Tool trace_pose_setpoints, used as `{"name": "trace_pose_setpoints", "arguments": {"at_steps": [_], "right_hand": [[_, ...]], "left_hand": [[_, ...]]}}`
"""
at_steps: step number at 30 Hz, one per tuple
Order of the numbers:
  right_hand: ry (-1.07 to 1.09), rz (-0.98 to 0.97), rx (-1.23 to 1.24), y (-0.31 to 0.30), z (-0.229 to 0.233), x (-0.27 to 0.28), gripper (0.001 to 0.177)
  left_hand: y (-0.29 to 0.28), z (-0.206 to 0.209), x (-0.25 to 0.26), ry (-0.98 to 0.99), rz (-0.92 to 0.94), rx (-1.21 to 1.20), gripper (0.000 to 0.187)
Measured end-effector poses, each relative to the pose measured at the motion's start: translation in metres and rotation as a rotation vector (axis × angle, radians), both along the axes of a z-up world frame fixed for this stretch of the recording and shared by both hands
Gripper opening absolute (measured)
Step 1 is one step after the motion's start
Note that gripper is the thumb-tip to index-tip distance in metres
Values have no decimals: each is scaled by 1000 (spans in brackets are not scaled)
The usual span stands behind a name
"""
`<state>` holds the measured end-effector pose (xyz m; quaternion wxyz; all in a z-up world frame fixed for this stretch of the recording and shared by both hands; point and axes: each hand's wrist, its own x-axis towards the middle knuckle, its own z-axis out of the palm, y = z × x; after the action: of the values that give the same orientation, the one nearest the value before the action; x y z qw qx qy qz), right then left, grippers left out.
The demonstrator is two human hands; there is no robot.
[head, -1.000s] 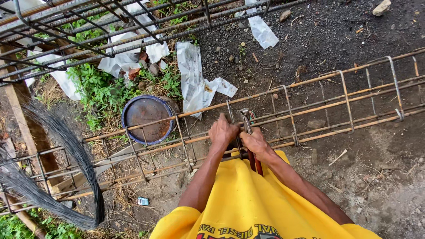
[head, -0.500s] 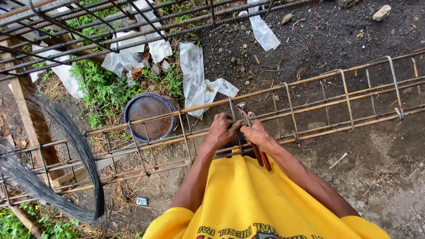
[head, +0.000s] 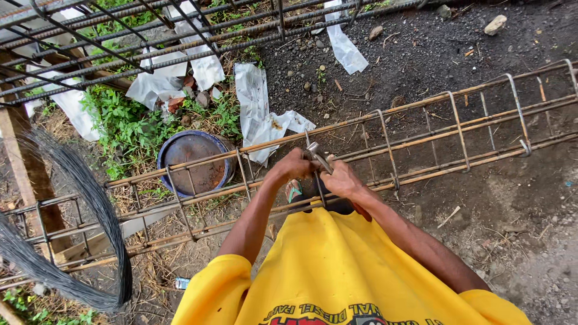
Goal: The person ties a metal rebar cage using wire and pliers. They wrap wire around the intersections of the rebar and twist it with pliers to secure the structure.
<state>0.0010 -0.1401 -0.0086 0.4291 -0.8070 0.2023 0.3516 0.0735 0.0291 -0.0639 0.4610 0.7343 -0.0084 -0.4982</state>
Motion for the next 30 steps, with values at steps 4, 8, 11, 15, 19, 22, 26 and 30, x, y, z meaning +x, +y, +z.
{"name": "trace_pose_setpoints", "arguments": {"at_steps": [4,8,11,15,19,22,26,30], "right_hand": [[-110,167,56,22,91,13,33],[-150,363,-191,33,104,13,52],[-222,368,-291,28,65,3,55],[-282,362,-350,34,74,1,59],[-258,337,-318,30,68,9,52],[-242,383,-314,28,61,9,47],[-63,314,-178,28,98,32,44],[90,120,-106,6,69,37,31]], "left_hand": [[3,7,-2,105,138,-150,17],[6,5,-7,211,324,-245,26],[7,-9,-5,173,319,-250,29],[26,29,4,-25,44,-101,47],[35,39,-4,42,-14,-102,32],[34,69,-23,-137,-246,-70,28],[35,83,-23,-486,-274,-137,26],[40,60,-33,-702,-321,-92,23]]}}
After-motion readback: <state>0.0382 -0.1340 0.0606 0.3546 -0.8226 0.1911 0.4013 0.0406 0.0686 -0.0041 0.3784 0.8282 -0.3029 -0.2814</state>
